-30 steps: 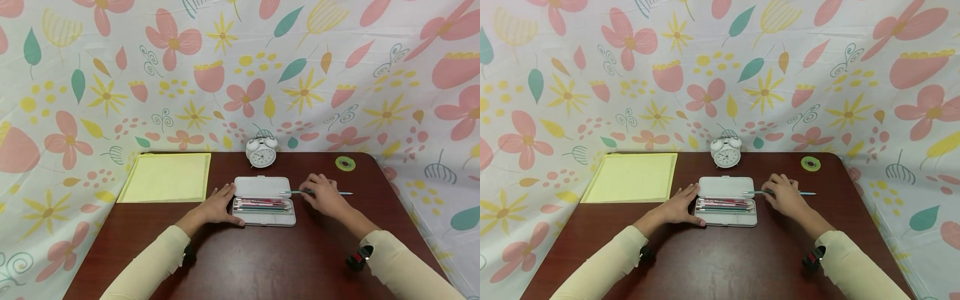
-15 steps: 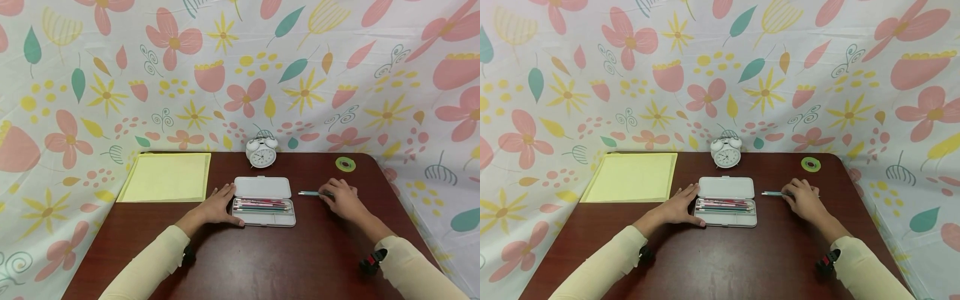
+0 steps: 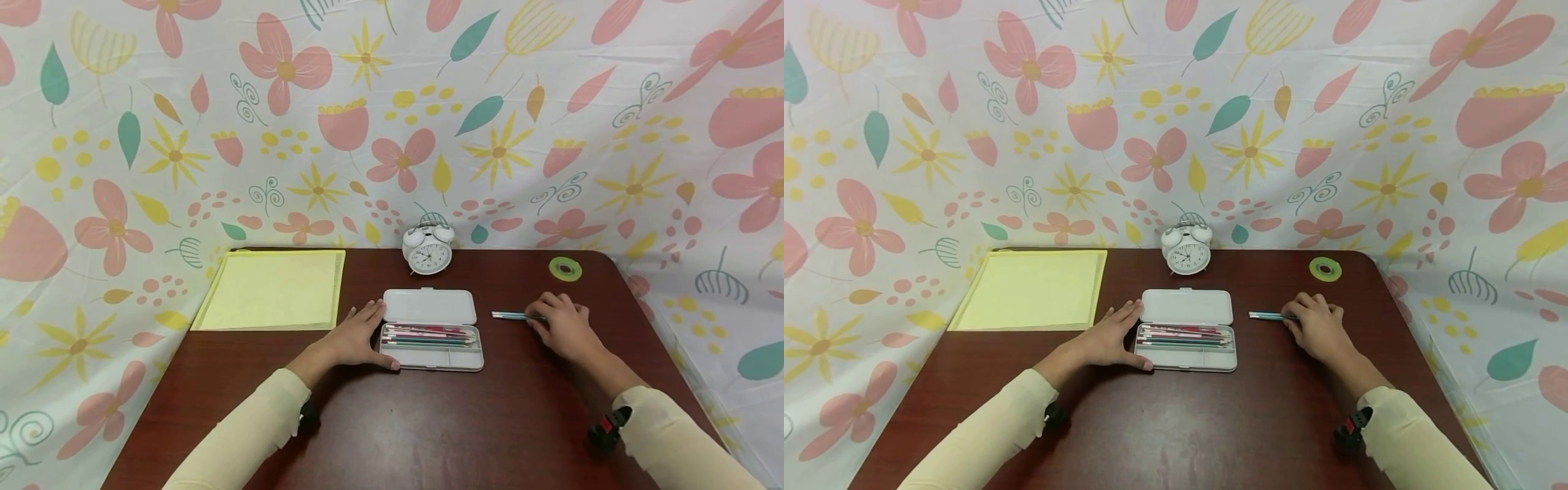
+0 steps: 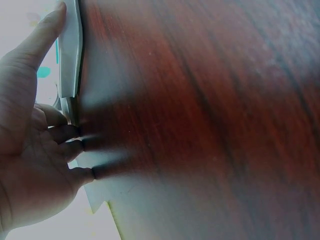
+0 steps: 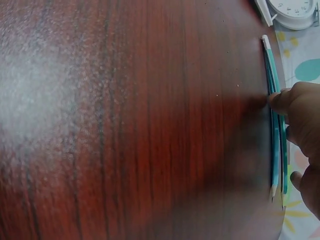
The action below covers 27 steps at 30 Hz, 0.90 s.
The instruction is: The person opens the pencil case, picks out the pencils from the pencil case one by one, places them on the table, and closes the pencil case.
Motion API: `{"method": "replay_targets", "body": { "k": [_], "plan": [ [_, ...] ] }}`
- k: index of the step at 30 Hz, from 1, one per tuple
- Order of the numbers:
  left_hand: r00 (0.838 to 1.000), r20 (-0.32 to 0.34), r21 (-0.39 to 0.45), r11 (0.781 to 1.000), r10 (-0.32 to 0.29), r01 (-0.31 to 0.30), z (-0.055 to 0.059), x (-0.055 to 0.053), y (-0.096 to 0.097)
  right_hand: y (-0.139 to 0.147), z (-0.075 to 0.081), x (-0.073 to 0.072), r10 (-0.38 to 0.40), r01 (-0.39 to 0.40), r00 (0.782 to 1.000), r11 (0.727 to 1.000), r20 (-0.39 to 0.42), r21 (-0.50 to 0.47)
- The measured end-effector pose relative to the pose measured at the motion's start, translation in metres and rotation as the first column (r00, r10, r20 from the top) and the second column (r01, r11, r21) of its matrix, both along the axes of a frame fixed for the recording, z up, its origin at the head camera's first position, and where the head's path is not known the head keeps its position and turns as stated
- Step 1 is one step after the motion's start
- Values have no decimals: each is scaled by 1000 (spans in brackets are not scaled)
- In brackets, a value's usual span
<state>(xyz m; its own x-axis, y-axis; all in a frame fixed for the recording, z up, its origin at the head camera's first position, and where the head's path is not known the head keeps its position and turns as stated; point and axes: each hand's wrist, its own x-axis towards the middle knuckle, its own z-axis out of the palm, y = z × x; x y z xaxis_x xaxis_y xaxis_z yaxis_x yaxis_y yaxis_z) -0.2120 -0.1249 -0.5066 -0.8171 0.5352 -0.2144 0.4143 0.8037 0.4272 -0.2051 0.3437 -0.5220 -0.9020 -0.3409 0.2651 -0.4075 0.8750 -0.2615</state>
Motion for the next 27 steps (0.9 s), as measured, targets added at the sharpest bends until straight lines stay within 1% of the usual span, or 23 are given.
{"method": "replay_targets", "body": {
  "k": [5, 14, 21, 27],
  "plan": [
    [1000, 0, 7, 1000, -2, 2, -1, -1, 0, 0, -1, -1, -15, 15, 1000, 1000, 8, 5],
    [1000, -1, -5, 1000, -5, 5, -2, -1, 0, 0, -3, 0, -16, 16, 1000, 1000, -21, 1],
    [1000, -4, 5, 1000, -5, 5, -3, -2, -1, 0, -4, 0, -22, 22, 1000, 1000, -8, 1],
    [1000, 0, 6, 1000, -6, 6, -3, -2, 0, -1, -3, 1, -24, 24, 1000, 1000, -12, -8]
  ]
}}
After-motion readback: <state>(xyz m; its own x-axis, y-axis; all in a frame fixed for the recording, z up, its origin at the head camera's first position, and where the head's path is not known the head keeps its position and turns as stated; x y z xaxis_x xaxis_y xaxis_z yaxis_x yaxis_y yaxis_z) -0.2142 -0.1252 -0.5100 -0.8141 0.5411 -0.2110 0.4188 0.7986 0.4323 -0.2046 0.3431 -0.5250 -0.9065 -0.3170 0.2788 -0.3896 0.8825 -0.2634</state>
